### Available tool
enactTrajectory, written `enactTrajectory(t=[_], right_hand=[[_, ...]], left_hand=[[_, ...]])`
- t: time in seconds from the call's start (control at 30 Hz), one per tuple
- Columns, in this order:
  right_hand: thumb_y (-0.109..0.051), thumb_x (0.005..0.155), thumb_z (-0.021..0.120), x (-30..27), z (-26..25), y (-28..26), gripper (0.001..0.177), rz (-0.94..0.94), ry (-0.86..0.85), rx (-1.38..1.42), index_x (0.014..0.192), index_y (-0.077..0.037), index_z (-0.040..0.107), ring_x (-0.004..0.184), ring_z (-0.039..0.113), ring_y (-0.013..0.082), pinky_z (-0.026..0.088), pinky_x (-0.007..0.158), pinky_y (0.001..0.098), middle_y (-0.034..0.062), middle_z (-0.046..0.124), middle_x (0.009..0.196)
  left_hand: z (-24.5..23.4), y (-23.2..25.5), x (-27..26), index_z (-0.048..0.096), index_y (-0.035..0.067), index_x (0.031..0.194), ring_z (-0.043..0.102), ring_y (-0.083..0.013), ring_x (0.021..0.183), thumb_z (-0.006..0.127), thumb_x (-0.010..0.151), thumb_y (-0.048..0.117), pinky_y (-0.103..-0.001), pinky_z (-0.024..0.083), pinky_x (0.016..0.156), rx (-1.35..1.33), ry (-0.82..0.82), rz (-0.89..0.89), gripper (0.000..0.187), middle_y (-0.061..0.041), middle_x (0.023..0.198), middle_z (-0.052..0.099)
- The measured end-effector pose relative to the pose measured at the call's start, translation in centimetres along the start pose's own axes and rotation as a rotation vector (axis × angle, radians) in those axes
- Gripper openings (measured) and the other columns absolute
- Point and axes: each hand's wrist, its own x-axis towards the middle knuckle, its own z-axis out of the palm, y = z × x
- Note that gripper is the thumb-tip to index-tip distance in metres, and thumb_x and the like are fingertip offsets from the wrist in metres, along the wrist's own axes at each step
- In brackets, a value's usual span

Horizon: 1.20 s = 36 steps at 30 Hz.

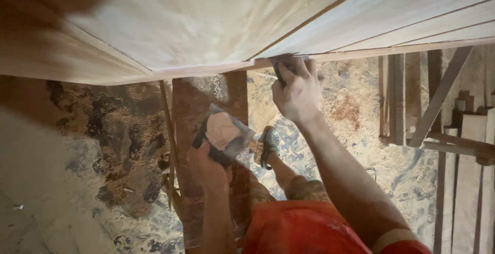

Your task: The person sands the edges and surfaces of a wooden structure using a sanding block and sandpaper. They repeatedly apply sandpaper to the block and smooth the wood, working on different sections of the frame.

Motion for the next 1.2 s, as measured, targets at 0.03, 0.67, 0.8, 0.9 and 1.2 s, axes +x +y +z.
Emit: enactTrajectory(t=[0.03, 0.67, 0.8, 0.9, 1.2], right_hand=[[-0.013, 0.078, 0.066, 0.3, -0.7, -0.2, 0.041, -0.018, -0.005, -0.005, 0.117, -0.009, 0.079, 0.113, 0.056, 0.0268, 0.045, 0.083, 0.0519, 0.0074, 0.067, 0.123], [-0.011, 0.08, 0.079, -2.2, 6.4, -2.4, 0.05, -0.076, 0.437, 0.263, 0.126, 0.007, 0.069, 0.116, 0.052, 0.0386, 0.048, 0.096, 0.0498, 0.0219, 0.058, 0.131], [-0.009, 0.08, 0.076, -1.9, 5.8, -3.5, 0.05, -0.084, 0.406, 0.189, 0.126, 0.007, 0.067, 0.117, 0.054, 0.0364, 0.046, 0.1, 0.0527, 0.0201, 0.057, 0.132], [-0.011, 0.076, 0.07, -1.7, 5.4, -3.1, 0.055, -0.004, 0.288, 0.153, 0.129, 0.006, 0.068, 0.11, 0.054, 0.0352, 0.047, 0.09, 0.0515, 0.0205, 0.058, 0.128], [-0.012, 0.077, 0.061, 0.5, -1.9, -5.3, 0.048, 0.186, -0.514, -0.104, 0.124, -0.011, 0.069, 0.128, 0.045, 0.0298, 0.041, 0.098, 0.0611, 0.0104, 0.052, 0.135]], left_hand=[[0.2, 0.2, 0.1, 0.065, 0.0, 0.115, 0.06, -0.0262, 0.1, 0.053, 0.102, 0.012, -0.041, 0.048, 0.083, -0.313, 0.038, -0.254, 0.021, -0.014, 0.111, 0.062], [-1.1, 0.0, 2.0, 0.059, 0.003, 0.117, 0.065, -0.0236, 0.087, 0.054, 0.091, 0.013, -0.038, 0.056, 0.066, -0.937, 0.132, -0.712, 0.029, -0.009, 0.102, 0.063], [-0.9, -2.2, 1.0, 0.06, 0.001, 0.114, 0.064, -0.0217, 0.085, 0.056, 0.093, 0.013, -0.037, 0.055, 0.066, -0.859, 0.148, -0.732, 0.024, -0.01, 0.102, 0.063], [-0.8, -2.8, 0.4, 0.06, 0.004, 0.115, 0.064, -0.0208, 0.085, 0.053, 0.089, 0.012, -0.035, 0.056, 0.065, -0.966, 0.161, -0.759, 0.028, -0.008, 0.101, 0.062], [-0.3, -1.6, -0.4, 0.065, 0.002, 0.111, 0.064, -0.0183, 0.09, 0.057, 0.09, 0.015, -0.032, 0.056, 0.073, -0.991, 0.102, -0.721, 0.026, -0.008, 0.103, 0.063]])
